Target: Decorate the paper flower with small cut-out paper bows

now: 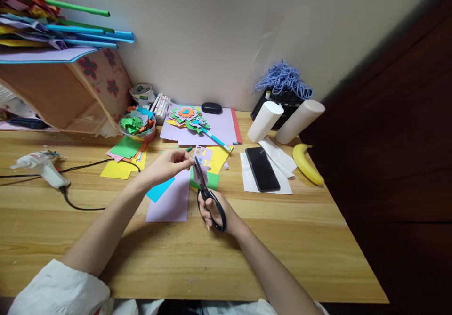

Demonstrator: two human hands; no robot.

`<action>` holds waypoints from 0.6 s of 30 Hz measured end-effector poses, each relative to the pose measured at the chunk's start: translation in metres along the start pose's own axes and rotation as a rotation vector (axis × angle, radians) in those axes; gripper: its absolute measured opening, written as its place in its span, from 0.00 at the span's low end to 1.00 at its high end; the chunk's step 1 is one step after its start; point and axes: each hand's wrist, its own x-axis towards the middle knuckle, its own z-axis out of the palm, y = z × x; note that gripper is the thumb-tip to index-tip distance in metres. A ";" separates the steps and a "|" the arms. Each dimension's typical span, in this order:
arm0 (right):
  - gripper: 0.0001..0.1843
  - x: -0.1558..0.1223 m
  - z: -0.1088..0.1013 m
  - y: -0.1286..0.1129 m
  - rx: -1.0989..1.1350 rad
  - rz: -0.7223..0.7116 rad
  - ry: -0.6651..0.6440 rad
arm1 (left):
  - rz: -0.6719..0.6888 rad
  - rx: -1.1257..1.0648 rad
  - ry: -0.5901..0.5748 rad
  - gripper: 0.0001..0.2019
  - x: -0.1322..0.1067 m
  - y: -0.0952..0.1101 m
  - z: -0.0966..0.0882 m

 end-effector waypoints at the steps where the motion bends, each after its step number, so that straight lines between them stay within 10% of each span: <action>1: 0.34 0.000 0.000 0.000 0.003 0.002 0.001 | 0.001 0.003 -0.009 0.13 0.000 0.001 -0.002; 7: 0.34 0.001 -0.001 0.001 0.026 0.035 -0.014 | 0.104 0.084 0.146 0.15 -0.001 0.005 -0.010; 18: 0.35 0.000 -0.001 -0.003 0.027 0.063 -0.064 | 0.131 -0.061 0.088 0.13 0.005 -0.003 -0.006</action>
